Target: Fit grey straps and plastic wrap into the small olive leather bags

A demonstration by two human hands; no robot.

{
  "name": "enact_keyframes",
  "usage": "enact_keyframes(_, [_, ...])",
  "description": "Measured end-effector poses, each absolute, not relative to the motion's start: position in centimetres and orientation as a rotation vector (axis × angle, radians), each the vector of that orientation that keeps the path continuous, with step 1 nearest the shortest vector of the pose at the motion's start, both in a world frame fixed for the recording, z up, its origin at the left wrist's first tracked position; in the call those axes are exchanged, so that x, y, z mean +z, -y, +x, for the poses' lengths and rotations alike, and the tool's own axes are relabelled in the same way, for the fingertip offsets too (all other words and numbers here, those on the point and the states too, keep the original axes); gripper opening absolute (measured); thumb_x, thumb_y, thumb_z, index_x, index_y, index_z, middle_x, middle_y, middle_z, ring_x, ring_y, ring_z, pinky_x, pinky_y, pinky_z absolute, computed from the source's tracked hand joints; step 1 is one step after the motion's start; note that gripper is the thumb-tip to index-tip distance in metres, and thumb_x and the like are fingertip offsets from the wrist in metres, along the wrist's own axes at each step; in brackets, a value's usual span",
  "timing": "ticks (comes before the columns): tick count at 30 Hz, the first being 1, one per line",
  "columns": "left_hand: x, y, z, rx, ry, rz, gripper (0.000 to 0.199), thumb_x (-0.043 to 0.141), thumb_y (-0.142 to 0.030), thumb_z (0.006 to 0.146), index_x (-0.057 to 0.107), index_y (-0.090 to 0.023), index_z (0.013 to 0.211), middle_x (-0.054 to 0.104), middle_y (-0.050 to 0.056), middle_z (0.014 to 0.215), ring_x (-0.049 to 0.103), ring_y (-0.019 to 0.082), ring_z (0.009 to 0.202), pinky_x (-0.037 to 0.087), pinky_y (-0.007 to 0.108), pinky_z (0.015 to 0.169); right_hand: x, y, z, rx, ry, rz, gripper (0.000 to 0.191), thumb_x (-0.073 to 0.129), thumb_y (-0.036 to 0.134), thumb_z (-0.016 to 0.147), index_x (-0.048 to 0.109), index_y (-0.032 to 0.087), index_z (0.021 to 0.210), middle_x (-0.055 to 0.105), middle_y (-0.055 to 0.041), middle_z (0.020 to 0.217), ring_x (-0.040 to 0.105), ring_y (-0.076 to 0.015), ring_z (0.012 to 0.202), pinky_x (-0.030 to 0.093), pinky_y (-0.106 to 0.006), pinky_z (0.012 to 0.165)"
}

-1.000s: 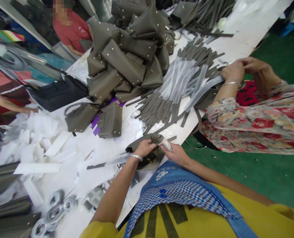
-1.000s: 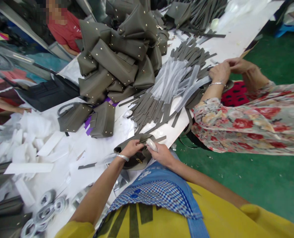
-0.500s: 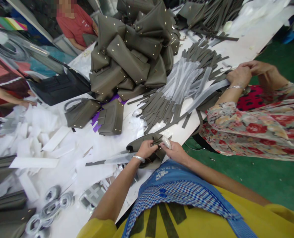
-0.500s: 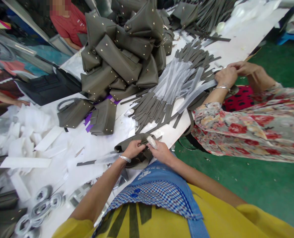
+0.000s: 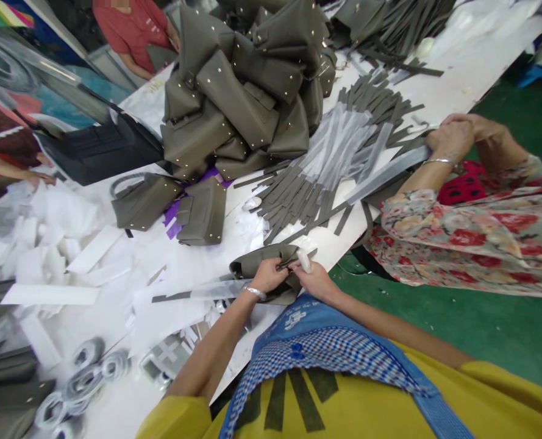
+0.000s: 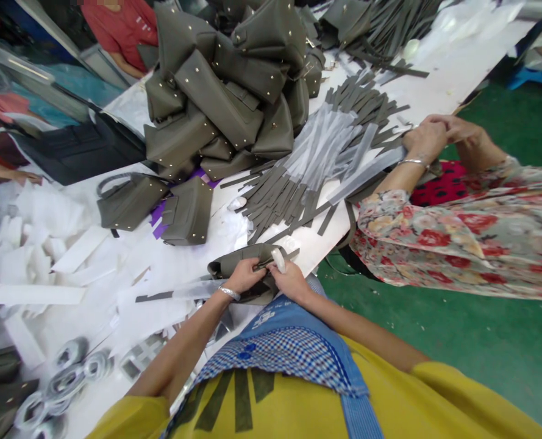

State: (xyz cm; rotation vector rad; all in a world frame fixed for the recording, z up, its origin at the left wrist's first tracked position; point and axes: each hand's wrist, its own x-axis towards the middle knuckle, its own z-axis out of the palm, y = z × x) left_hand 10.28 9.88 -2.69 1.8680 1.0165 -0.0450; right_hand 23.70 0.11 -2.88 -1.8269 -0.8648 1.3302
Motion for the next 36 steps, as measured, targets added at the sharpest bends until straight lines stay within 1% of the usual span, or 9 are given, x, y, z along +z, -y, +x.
enact_keyframes(3, [-2.4,-10.5,10.4,-0.108,-0.960,1.811,0.021,0.054,-0.031,0.075,0.061,-0.013,0.069,0.055,-0.001,0.055,0.050,0.013,0.054,0.031,0.022,0.050,-3.1,0.0,25.0,1.574,0.610,-1.614,0.032,0.054,0.047,0.079,0.058,0.018,0.092,0.031,0.0106,0.040,0.028,-0.0080,0.033,0.026,-0.021,0.036])
enact_keyframes(6, [-1.0,-11.5,10.8,-0.142,-0.879,1.834,0.037,0.049,-0.046,0.081,0.063,-0.014,0.069,0.059,0.001,0.057,0.055,0.015,0.058,0.037,0.023,0.054,-2.7,-0.3,27.6,1.670,0.652,-1.469,0.038,0.054,0.050,0.078,0.059,0.016,0.095,0.025,0.0124,0.039,0.019,-0.0061,0.034,0.020,-0.020,0.036])
enact_keyframes(9, [1.3,-12.6,10.6,-0.009,-0.921,1.980,0.046,0.037,-0.052,0.087,0.067,-0.018,0.084,0.069,0.004,0.077,0.061,0.018,0.074,0.043,0.026,0.067,-2.3,-2.1,29.6,1.350,0.941,-1.628,0.039,0.053,0.050,0.081,0.062,0.015,0.095,0.040,0.0071,0.044,0.035,-0.0084,0.039,0.029,-0.021,0.042])
enact_keyframes(13, [3.2,-13.1,8.0,0.137,-1.182,2.053,0.043,0.031,-0.049,0.091,0.063,-0.025,0.106,0.070,0.003,0.099,0.063,0.020,0.092,0.043,0.028,0.081,-3.5,-5.9,31.0,0.845,1.340,-1.947,0.034,0.050,0.043,0.083,0.063,0.018,0.102,0.064,-0.0018,0.070,0.059,-0.0173,0.065,0.044,-0.027,0.063])
enact_keyframes(17, [2.8,-12.3,3.2,0.369,-1.346,1.955,0.033,0.043,-0.045,0.088,0.063,-0.027,0.107,0.068,0.003,0.107,0.062,0.021,0.099,0.042,0.028,0.089,-5.9,-8.5,32.2,0.778,1.676,-2.068,0.041,0.053,0.028,0.080,0.056,0.014,0.119,0.066,-0.0114,0.110,0.062,-0.0239,0.096,0.047,-0.033,0.084])
enact_keyframes(20, [1.8,-11.3,-1.4,0.562,-1.581,1.801,0.029,0.051,-0.042,0.084,0.063,-0.026,0.105,0.069,0.004,0.103,0.063,0.021,0.095,0.043,0.029,0.090,-5.8,-8.8,32.6,0.714,1.850,-2.051,0.041,0.052,0.020,0.080,0.057,0.014,0.120,0.060,-0.0131,0.121,0.056,-0.0252,0.110,0.044,-0.037,0.095])
enact_keyframes(26, [-0.7,-8.4,-9.6,0.760,-2.120,1.273,0.026,0.048,-0.040,0.084,0.060,-0.019,0.091,0.070,0.008,0.091,0.066,0.019,0.085,0.050,0.031,0.079,0.9,-8.1,26.5,0.603,2.012,-1.525,0.032,0.040,0.028,0.091,0.060,0.019,0.115,0.063,-0.0083,0.117,0.054,-0.0206,0.111,0.040,-0.035,0.100])
enact_keyframes(33, [-3.6,-3.8,-8.8,0.574,-1.688,0.585,0.051,0.048,-0.063,0.077,0.062,-0.015,0.063,0.067,0.009,0.055,0.065,0.020,0.054,0.053,0.030,0.053,2.8,-7.8,17.5,0.890,2.475,-1.436,0.037,0.053,0.034,0.085,0.058,0.017,0.117,0.065,-0.0139,0.111,0.060,-0.0273,0.100,0.045,-0.038,0.088])
enact_keyframes(36, [-3.9,-3.1,-7.6,0.684,-1.557,0.433,0.058,0.042,-0.068,0.078,0.064,-0.015,0.070,0.070,0.013,0.064,0.068,0.023,0.062,0.055,0.034,0.058,3.7,-8.1,18.2,1.121,2.430,-1.326,0.026,0.054,0.034,0.084,0.064,0.019,0.102,0.068,-0.0085,0.099,0.062,-0.0239,0.091,0.046,-0.034,0.081])
